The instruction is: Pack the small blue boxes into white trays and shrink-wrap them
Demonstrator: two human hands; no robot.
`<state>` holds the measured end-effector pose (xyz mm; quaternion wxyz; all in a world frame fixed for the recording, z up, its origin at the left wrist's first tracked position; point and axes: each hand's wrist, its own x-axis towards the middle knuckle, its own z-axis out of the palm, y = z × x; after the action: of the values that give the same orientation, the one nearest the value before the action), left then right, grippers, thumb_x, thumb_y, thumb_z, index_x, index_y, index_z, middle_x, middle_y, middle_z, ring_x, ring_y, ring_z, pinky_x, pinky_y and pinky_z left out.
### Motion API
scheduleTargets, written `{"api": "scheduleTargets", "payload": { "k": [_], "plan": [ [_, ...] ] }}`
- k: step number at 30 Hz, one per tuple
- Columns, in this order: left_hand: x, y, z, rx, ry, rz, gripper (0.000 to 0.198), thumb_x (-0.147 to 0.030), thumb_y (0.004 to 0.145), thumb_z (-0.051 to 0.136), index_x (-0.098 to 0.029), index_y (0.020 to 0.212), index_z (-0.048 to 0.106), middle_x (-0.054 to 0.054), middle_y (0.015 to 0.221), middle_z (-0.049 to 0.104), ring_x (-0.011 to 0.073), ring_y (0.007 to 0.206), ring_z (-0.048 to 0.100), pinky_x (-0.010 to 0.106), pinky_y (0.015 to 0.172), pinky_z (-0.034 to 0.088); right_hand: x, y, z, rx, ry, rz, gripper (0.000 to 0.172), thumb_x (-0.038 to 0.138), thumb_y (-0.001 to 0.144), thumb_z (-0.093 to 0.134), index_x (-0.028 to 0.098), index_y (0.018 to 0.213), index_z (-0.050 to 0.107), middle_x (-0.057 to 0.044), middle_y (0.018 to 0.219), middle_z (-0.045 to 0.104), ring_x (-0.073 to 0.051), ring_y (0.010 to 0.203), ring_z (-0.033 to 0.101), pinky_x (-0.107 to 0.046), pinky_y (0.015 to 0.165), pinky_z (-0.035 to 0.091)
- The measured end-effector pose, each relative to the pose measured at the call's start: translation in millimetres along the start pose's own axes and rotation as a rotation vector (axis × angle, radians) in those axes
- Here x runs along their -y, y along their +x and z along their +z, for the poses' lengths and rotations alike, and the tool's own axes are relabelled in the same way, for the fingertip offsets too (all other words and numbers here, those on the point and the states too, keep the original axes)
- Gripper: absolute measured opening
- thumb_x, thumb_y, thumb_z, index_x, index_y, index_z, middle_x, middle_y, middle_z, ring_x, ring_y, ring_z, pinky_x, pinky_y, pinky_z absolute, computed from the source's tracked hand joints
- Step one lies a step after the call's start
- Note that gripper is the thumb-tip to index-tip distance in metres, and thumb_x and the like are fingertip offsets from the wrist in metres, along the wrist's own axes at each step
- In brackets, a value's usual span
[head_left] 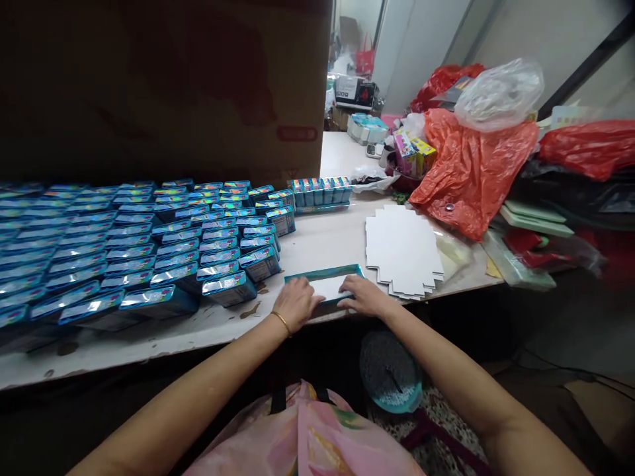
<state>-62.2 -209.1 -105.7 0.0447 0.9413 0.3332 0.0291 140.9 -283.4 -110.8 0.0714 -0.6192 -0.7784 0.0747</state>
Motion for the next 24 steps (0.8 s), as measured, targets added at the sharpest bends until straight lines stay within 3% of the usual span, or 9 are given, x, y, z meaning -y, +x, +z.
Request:
{"api": "scheduleTargets", "payload": {
  "k": [2,4,8,10,14,16,18,21,24],
  "plan": [
    [11.1,9.7,-8.3,-0.077,0.035,-0.04,0.036,-0.042,0.084,0.039,-0.015,0.101,0.057,0.014,0.113,0.052,0.0266,0.106,0.046,0.041,0.088,0.036,-3.6,14.5,-9.4,-0.111,-0.02,0.005,0.032,0.041,0.08,0.053,0.018,0.103,0.054,-0.007,0.104,0.054,-0.018,0.099,0.048,-0.031,0.084,0.036],
    [21.7,22.0,-8.3,-0.015,0.074,-0.106,0.03,-0.03,0.084,0.043,-0.013,0.105,0.055,0.016,0.111,0.053,0.0267,0.107,0.047,0.04,0.087,0.038,-5.2,34.0,-11.2,-0.152,-0.12,0.037,0.036,0.035,0.078,0.056,0.018,0.109,0.052,-0.01,0.109,0.053,-0.021,0.104,0.045,-0.035,0.087,0.034],
    [32.6,44.7,6.9,0.139,0.088,-0.162,0.026,-0.009,0.081,0.037,-0.011,0.087,0.061,0.014,0.086,0.062,0.0222,0.084,0.059,0.033,0.068,0.045,-6.1,69.3,4.3,0.019,-0.29,0.02,0.017,0.017,0.081,0.048,0.017,0.095,0.058,-0.009,0.094,0.06,-0.02,0.091,0.052,-0.032,0.078,0.037],
    [31.6,50.9,11.5,0.159,0.084,-0.166,0.026,-0.008,0.081,0.036,-0.011,0.085,0.062,0.015,0.084,0.062,0.0216,0.08,0.06,0.033,0.066,0.046,-8.7,78.4,11.1,0.062,-0.328,-0.045,0.02,0.012,0.083,0.042,0.017,0.088,0.06,-0.009,0.088,0.061,-0.019,0.086,0.054,-0.032,0.075,0.038],
    [27.4,35.0,0.1,0.16,0.059,-0.149,0.024,-0.016,0.082,0.04,-0.011,0.095,0.06,0.015,0.089,0.062,0.0232,0.087,0.059,0.036,0.073,0.046,-11.3,84.5,6.2,0.089,-0.297,-0.084,0.016,0.012,0.081,0.048,0.017,0.085,0.062,-0.009,0.088,0.062,-0.02,0.086,0.054,-0.031,0.075,0.041],
    [32.6,6.9,-11.3,0.047,0.034,-0.115,0.034,-0.027,0.083,0.045,-0.013,0.113,0.05,0.015,0.106,0.057,0.0247,0.101,0.053,0.038,0.084,0.042,-2.5,88.5,-1.4,0.032,-0.226,-0.083,0.018,0.019,0.078,0.055,0.018,0.095,0.061,-0.009,0.097,0.06,-0.02,0.094,0.052,-0.032,0.08,0.041],
    [46.2,-30.5,-20.5,-0.272,-0.021,-0.098,0.048,-0.035,0.082,0.046,-0.017,0.126,0.038,0.015,0.122,0.047,0.0255,0.115,0.042,0.04,0.094,0.034,15.9,97.6,-7.3,-0.102,-0.09,-0.131,0.034,0.028,0.078,0.056,0.02,0.111,0.053,-0.009,0.111,0.054,-0.02,0.105,0.047,-0.034,0.088,0.039],
    [77.2,-83.2,-26.5,-0.679,-0.072,-0.321,0.062,-0.036,0.08,0.05,-0.018,0.132,0.024,0.016,0.131,0.037,0.0275,0.123,0.033,0.044,0.099,0.028,52.2,126.2,-10.6,-0.269,0.145,-0.194,0.063,0.041,0.075,0.058,0.022,0.13,0.034,-0.01,0.129,0.04,-0.02,0.121,0.034,-0.036,0.097,0.033],
    [105.1,-111.0,-26.8,-0.779,-0.082,-0.432,0.073,-0.038,0.076,0.056,-0.016,0.134,0.018,0.017,0.134,0.03,0.029,0.125,0.028,0.046,0.101,0.026,80.2,169.6,-10.2,-0.261,0.214,-0.196,0.094,0.053,0.062,0.065,0.021,0.137,0.017,-0.013,0.14,0.022,-0.025,0.131,0.015,-0.041,0.101,0.027]
  ]
}}
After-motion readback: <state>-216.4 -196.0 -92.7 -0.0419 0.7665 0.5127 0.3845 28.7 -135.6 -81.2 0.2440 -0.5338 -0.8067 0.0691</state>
